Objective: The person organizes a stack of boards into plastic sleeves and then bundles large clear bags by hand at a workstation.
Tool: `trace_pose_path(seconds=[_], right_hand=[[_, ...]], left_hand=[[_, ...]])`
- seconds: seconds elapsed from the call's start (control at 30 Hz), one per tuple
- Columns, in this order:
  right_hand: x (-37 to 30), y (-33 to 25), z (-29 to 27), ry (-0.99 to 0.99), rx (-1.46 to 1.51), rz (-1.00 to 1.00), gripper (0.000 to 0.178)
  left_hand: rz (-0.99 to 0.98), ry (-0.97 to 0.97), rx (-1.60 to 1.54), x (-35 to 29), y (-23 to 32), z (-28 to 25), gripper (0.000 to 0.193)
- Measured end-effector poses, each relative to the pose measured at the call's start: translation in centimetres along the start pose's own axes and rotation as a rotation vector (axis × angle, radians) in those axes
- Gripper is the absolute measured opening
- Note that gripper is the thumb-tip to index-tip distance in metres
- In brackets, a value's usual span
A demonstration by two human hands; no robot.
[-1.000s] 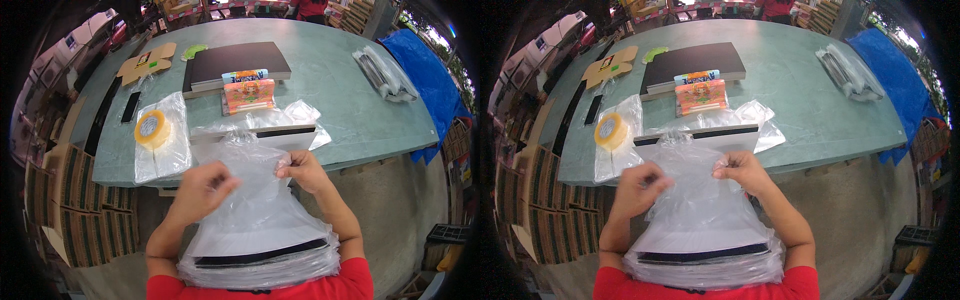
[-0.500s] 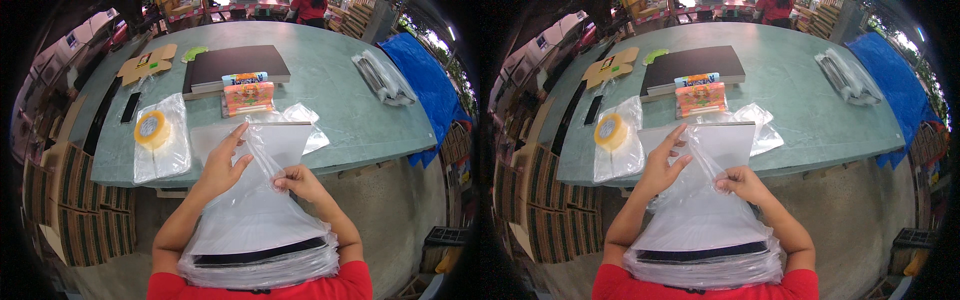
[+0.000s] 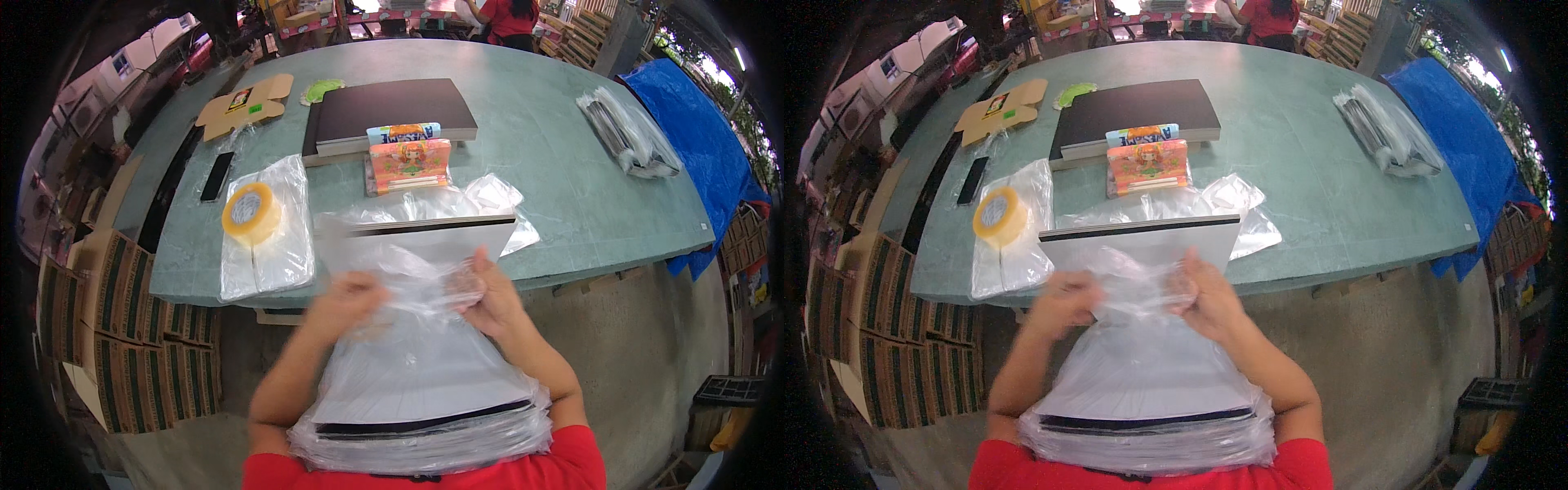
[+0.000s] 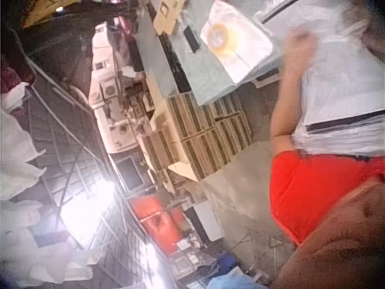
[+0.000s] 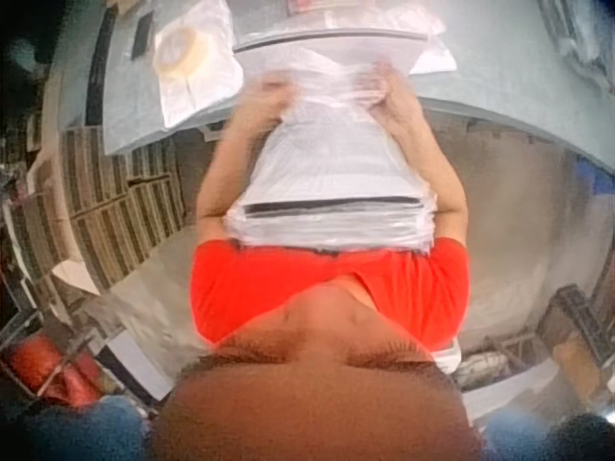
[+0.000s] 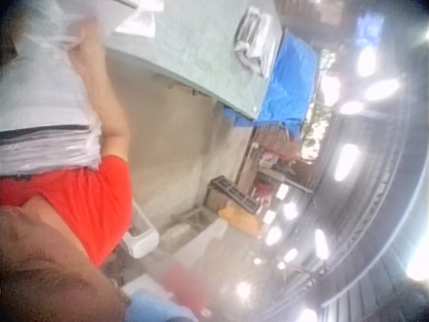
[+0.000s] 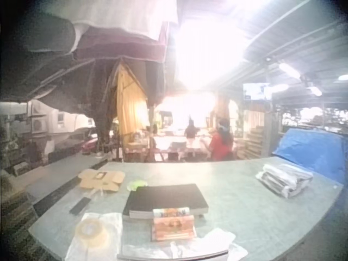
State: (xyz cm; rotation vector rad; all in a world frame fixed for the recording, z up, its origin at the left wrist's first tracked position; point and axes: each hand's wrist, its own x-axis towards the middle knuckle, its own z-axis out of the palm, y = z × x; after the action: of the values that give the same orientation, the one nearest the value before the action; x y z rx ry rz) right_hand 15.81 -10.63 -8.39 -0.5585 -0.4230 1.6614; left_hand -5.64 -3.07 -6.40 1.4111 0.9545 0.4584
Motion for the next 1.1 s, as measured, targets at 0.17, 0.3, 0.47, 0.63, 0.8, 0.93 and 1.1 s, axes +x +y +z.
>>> trace_pose_path(seconds=[0.17, 0.3, 0.47, 0.63, 0.8, 0.93, 1.1], right_hand=[[-1.5, -1.1, 1.1, -0.099, -0.708, -0.022, 0.015], [-2.0, -2.2, 6.7, -0.172, -0.866, -0.580, 0.026], [-0.2, -2.6, 3.5, -0.238, -0.892, -0.451, 0.036], [-0.4, -1.7, -0.6, -0.445, -0.512, 0.179, 0.021], [-2.0, -2.2, 4.2, -0.843, -0.870, 0.146, 0.027], [-1.7, -4.9, 3.2, -0.851, -0.554, 0.359, 0.047], [-1.2, -2.9, 0.0, -0.767, -2.036, 0.261, 0.046]], left_hand=[[0.720, 0.590, 0.317, -1.9, 2.6, -2.6, 0.008], [0.390, -0.349, 0.808, -2.5, 2.0, 4.4, 0.014], [0.695, -0.114, 0.388, -3.0, 4.3, 3.4, 0.017], [0.439, -0.154, -0.101, -0.2, 3.0, 2.9, 0.018], [0.317, -0.435, -0.560, -0.6, 3.7, -0.3, 0.018], [0.342, -0.614, 0.000, -0.1, 3.3, -0.7, 0.020], [0.740, -1.089, 0.268, -3.4, 7.3, -0.9, 0.024]])
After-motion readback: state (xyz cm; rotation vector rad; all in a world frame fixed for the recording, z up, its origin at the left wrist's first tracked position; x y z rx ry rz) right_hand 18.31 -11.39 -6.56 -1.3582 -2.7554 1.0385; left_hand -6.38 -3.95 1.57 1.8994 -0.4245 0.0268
